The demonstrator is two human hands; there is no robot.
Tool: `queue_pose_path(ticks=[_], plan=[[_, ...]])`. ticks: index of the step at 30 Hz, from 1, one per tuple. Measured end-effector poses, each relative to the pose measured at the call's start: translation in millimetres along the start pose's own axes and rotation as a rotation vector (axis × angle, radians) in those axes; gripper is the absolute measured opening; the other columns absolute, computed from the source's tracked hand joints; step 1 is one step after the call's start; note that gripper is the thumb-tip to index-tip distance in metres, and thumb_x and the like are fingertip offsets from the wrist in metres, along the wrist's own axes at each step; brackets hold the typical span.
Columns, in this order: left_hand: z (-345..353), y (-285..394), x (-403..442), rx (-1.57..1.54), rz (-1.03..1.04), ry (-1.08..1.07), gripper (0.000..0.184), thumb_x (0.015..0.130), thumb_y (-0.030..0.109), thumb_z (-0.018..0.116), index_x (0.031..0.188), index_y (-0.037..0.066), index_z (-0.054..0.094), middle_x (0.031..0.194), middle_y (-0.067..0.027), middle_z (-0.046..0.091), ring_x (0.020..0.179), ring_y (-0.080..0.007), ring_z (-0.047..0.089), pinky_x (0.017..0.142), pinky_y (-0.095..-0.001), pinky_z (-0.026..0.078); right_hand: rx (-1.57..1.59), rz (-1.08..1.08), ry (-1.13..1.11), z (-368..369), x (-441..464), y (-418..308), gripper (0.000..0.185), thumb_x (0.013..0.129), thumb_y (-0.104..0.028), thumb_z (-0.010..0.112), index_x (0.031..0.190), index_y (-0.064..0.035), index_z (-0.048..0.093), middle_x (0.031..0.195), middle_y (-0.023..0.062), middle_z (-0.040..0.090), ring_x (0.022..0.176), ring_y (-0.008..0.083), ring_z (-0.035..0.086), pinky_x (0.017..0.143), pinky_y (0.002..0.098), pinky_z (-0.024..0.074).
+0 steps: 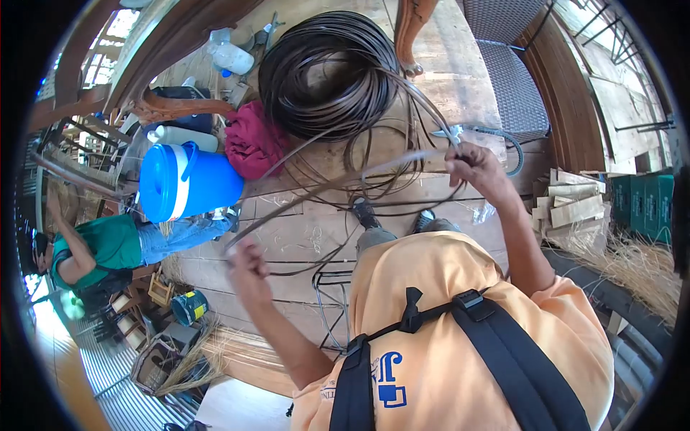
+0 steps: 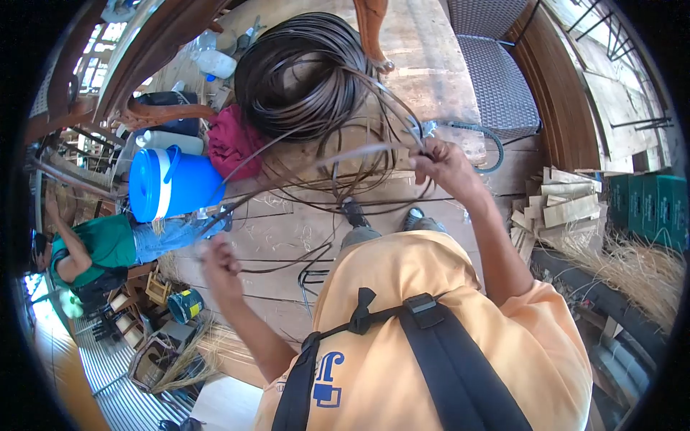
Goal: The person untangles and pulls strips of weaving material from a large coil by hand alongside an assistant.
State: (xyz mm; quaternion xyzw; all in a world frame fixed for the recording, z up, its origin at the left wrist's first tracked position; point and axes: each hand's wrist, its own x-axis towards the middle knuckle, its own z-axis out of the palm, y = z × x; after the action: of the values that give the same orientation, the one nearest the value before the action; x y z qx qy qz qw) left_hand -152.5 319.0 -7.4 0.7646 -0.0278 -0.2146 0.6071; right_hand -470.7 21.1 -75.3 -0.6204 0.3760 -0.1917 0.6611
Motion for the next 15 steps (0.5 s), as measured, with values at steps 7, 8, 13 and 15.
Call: queue_pose_path(ticks=[7,8,13,15], plan=[[-98,77,-41,-0.720,0.257,-0.472,0.027,0.096,0.029,0.046,0.101,0.002,0.048,0.059,0.0030,0.038,0.040,-0.0049,0.031,0.034,-0.0199,0.024,0.582,-0.087,-0.656,25,-23,-51,0.037,0.079,0.003,0.065,0.112,-0.0058,0.051,0.079,0.0016,0.058,0.069,0.0072,0.054,0.061,0.0206,0.0424],[-103,82,-51,-0.825,0.263,-0.554,0.023,0.098,0.025,0.043,0.098,0.003,0.046,0.061,0.0010,0.040,0.039,-0.0066,0.032,0.035,-0.0219,0.029,0.574,-0.057,-0.648,27,-23,-53,0.037,0.079,0.003,0.065,0.112,-0.0059,0.051,0.078,0.0015,0.057,0.070,0.0075,0.053,0.061,0.0209,0.0423],[-128,100,-95,-0.836,0.532,-0.560,0.020,0.098,0.023,0.042,0.098,0.003,0.042,0.063,-0.0014,0.044,0.042,-0.0100,0.038,0.043,-0.0262,0.035,0.170,-0.125,-0.417,45,-6,-34,0.018,0.088,-0.006,0.058,0.105,-0.0048,0.054,0.078,0.0009,0.057,0.073,0.0081,0.053,0.063,0.0229,0.0439],[-147,108,-106,-0.883,0.576,-0.514,0.018,0.097,0.021,0.044,0.097,0.003,0.042,0.061,-0.0001,0.042,0.042,-0.0089,0.035,0.043,-0.0245,0.030,-0.033,-0.053,-0.295,49,-1,-32,0.012,0.091,-0.012,0.053,0.099,-0.0029,0.056,0.077,0.0004,0.058,0.074,0.0083,0.054,0.066,0.0242,0.0456]])
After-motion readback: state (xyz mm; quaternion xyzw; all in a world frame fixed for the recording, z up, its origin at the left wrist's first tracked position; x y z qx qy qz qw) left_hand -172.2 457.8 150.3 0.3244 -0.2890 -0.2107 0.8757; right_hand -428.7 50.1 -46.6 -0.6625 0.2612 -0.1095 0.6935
